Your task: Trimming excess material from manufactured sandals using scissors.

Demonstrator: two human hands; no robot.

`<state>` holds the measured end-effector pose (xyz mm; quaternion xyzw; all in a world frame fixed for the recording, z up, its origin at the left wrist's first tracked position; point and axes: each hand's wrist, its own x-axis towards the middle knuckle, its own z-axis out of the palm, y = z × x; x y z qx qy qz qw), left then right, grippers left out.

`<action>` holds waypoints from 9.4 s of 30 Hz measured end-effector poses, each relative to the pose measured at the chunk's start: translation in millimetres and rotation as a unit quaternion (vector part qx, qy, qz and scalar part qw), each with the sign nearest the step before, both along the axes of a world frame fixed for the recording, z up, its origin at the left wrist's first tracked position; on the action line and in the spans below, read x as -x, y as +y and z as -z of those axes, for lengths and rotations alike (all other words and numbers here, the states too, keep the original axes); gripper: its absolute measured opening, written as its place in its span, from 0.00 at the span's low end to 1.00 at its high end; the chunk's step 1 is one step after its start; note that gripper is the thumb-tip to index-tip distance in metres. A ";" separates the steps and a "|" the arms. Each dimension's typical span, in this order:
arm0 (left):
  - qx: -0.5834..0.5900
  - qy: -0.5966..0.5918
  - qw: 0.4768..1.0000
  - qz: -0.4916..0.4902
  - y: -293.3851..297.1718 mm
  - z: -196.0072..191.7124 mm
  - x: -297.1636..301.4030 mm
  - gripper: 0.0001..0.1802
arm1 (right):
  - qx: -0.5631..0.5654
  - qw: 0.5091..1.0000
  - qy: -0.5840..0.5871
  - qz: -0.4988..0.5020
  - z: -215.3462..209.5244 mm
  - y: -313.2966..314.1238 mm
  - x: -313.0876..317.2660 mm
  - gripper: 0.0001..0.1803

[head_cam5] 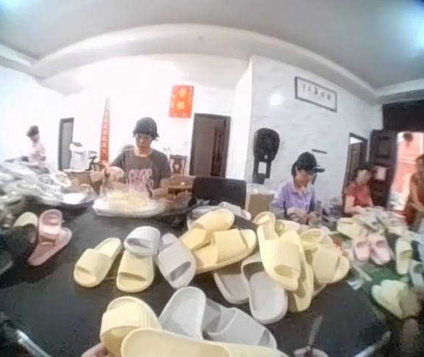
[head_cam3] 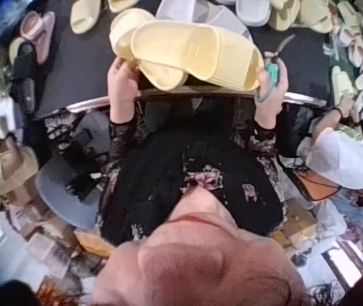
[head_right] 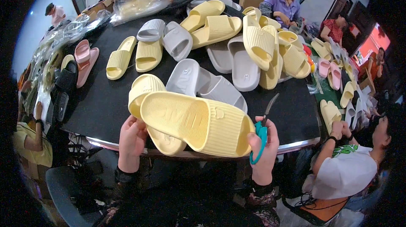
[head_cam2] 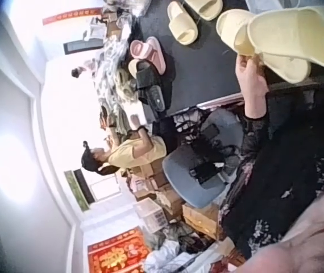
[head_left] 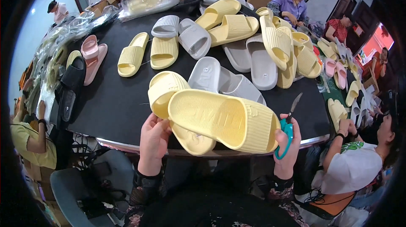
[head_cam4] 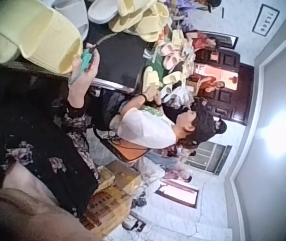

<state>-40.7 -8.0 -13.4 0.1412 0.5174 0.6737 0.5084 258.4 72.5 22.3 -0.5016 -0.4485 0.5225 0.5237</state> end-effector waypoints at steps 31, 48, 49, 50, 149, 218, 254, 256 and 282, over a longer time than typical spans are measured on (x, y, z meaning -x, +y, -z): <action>-0.048 0.274 0.949 -0.146 -41.7 -35.2 -53.5 0.39 | 0.054 0.947 0.068 -0.309 26.1 -20.7 54.2 0.24; 0.126 0.073 0.989 -0.013 -78.4 5.9 40.8 0.22 | 0.005 0.938 0.057 -0.341 25.4 7.9 86.6 0.25; 0.119 0.069 0.990 0.021 -75.7 5.7 40.8 0.23 | 0.022 0.939 0.059 -0.337 18.0 12.0 86.8 0.25; 0.118 0.059 0.990 0.051 -71.5 6.8 41.7 0.24 | 0.040 0.940 0.062 -0.332 13.0 16.9 86.8 0.24; -0.137 0.228 0.956 0.122 81.5 -62.0 9.2 0.04 | 0.278 0.750 0.203 -0.565 -4.0 59.5 94.1 0.23; 0.292 0.517 0.766 0.246 -158.9 184.4 154.0 0.12 | 0.166 0.851 0.178 -0.466 -25.4 77.3 84.1 0.16; 0.034 0.684 0.639 0.350 151.8 -100.0 45.6 0.18 | 0.133 0.869 0.209 -0.428 -15.9 87.7 71.4 0.15; 0.031 0.682 0.648 0.336 155.2 -95.4 40.2 0.18 | 0.128 0.866 0.218 -0.432 -17.2 87.4 73.4 0.15; -0.010 0.188 0.926 0.327 60.2 -105.3 9.5 0.27 | 0.088 0.870 0.269 -0.403 -27.8 91.7 62.1 0.16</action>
